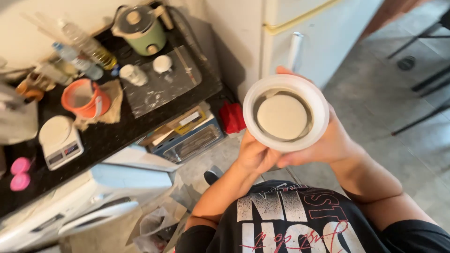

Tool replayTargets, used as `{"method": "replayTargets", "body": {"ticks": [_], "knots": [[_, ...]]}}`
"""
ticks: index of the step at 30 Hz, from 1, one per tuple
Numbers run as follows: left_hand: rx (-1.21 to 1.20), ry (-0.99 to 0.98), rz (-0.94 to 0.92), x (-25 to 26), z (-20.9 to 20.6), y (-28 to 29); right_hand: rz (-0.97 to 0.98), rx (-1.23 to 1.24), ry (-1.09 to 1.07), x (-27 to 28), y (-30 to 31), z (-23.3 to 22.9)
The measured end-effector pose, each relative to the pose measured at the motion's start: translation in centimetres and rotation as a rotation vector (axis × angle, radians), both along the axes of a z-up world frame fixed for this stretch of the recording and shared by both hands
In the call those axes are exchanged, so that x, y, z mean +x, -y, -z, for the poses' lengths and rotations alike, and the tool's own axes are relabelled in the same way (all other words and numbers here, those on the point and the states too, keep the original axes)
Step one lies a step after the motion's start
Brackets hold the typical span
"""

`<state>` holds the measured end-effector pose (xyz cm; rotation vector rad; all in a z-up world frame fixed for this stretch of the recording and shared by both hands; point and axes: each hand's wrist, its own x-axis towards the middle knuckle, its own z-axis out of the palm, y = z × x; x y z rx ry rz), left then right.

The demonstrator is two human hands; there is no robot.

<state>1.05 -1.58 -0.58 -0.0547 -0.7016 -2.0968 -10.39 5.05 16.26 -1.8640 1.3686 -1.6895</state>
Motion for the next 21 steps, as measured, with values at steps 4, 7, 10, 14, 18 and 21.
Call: {"method": "replayTargets", "body": {"ticks": [4,7,10,14,18,21], "knots": [[0.018,-0.233,0.135,2.7,-1.2,3.3,-0.463,0.114,0.294,1.9,5.2,0.2],[0.006,-0.248,0.061,4.6,-1.3,6.3,-0.315,0.035,0.222,4.1,9.1,1.4],[0.095,-0.244,0.042,8.0,-0.6,10.3,-0.433,0.078,0.22,6.3,13.3,1.8],[0.134,-0.416,0.12,11.4,-3.4,17.4,-0.265,-0.115,0.147,11.1,21.8,4.4],[0.011,-0.213,-0.135,16.6,-0.5,22.9,-0.286,0.006,0.138,15.5,27.0,2.1],[-0.035,-0.19,-0.103,21.1,-0.9,26.9,-0.68,0.109,0.249,18.6,31.1,1.0]]}}
